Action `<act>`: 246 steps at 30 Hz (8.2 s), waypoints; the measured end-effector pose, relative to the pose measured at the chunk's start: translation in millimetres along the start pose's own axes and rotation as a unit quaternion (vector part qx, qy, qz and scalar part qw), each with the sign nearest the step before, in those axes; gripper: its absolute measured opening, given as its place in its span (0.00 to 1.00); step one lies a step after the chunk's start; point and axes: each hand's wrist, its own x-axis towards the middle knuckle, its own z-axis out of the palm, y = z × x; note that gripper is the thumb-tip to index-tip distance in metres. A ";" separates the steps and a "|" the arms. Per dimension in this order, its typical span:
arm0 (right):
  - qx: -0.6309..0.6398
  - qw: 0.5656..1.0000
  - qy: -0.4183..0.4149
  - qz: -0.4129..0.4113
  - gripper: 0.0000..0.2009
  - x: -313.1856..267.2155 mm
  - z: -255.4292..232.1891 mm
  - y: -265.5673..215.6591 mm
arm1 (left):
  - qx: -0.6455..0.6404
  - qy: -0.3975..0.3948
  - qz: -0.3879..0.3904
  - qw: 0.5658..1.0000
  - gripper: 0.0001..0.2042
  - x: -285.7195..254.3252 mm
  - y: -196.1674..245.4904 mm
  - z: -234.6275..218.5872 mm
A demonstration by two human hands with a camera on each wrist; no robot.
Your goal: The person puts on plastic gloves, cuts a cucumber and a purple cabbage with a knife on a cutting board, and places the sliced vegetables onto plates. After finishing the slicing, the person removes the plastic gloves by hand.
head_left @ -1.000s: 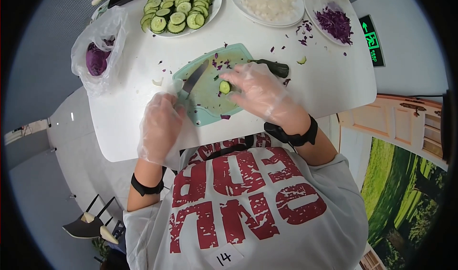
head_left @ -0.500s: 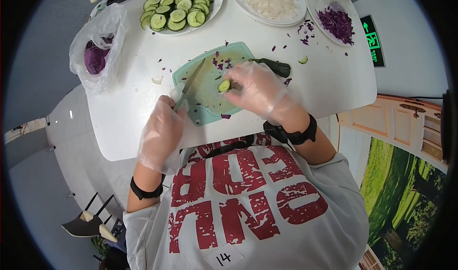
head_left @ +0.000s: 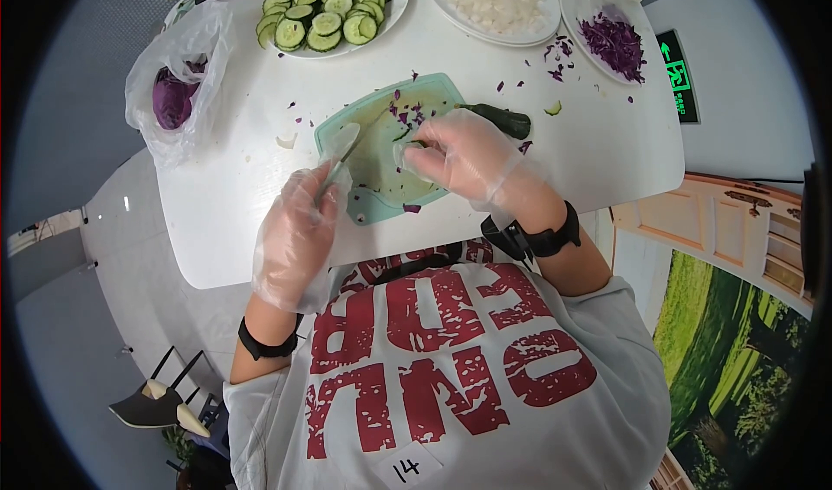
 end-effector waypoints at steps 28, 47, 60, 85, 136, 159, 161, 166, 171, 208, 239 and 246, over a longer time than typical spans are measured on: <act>0.490 0.860 0.012 0.145 0.16 19.4 21.6 -0.5 | -0.170 -0.066 -0.085 0.979 0.18 2.8 14.7 10.7; 0.109 0.983 0.071 0.130 0.16 14.8 20.5 -5.3 | -0.115 -0.055 -0.106 0.986 0.16 6.9 7.5 19.8; -0.008 0.992 0.127 -0.026 0.09 15.2 28.6 -5.1 | -0.105 -0.001 -0.117 0.988 0.14 2.6 -1.1 13.9; -0.088 0.977 0.162 -0.107 0.09 30.9 41.9 -10.4 | -0.078 -0.017 -0.106 0.991 0.14 5.8 -3.6 17.8; -0.116 0.979 0.144 -0.081 0.05 29.6 34.2 -18.8 | -0.016 -0.042 -0.092 0.995 0.11 -2.1 7.6 18.4; -0.110 0.980 0.150 -0.077 0.05 31.2 30.7 -19.7 | -0.006 -0.080 -0.110 0.991 0.12 8.6 15.0 11.1; -0.103 0.980 0.150 -0.075 0.05 32.2 31.2 -19.1 | 0.013 -0.082 -0.116 0.990 0.12 11.6 13.4 13.7; -0.107 0.982 0.141 -0.064 0.05 32.8 29.4 -19.4 | 0.000 -0.087 -0.103 0.991 0.12 12.9 13.7 12.4; -0.166 0.983 0.078 -0.027 0.08 31.5 24.5 -24.5 | -0.005 -0.099 -0.112 0.989 0.11 9.1 12.5 10.5; -0.178 0.979 0.097 -0.032 0.08 30.7 26.2 -22.1 | 0.070 -0.070 -0.040 0.994 0.11 14.6 13.4 22.2; -0.103 0.990 0.094 0.029 0.07 12.6 4.9 -17.7 | -0.013 -0.054 -0.112 0.992 0.12 7.6 6.3 -12.4; -0.042 0.993 0.103 0.024 0.10 11.2 -10.6 -21.4 | 0.056 -0.012 -0.079 0.995 0.11 1.1 -12.1 -4.9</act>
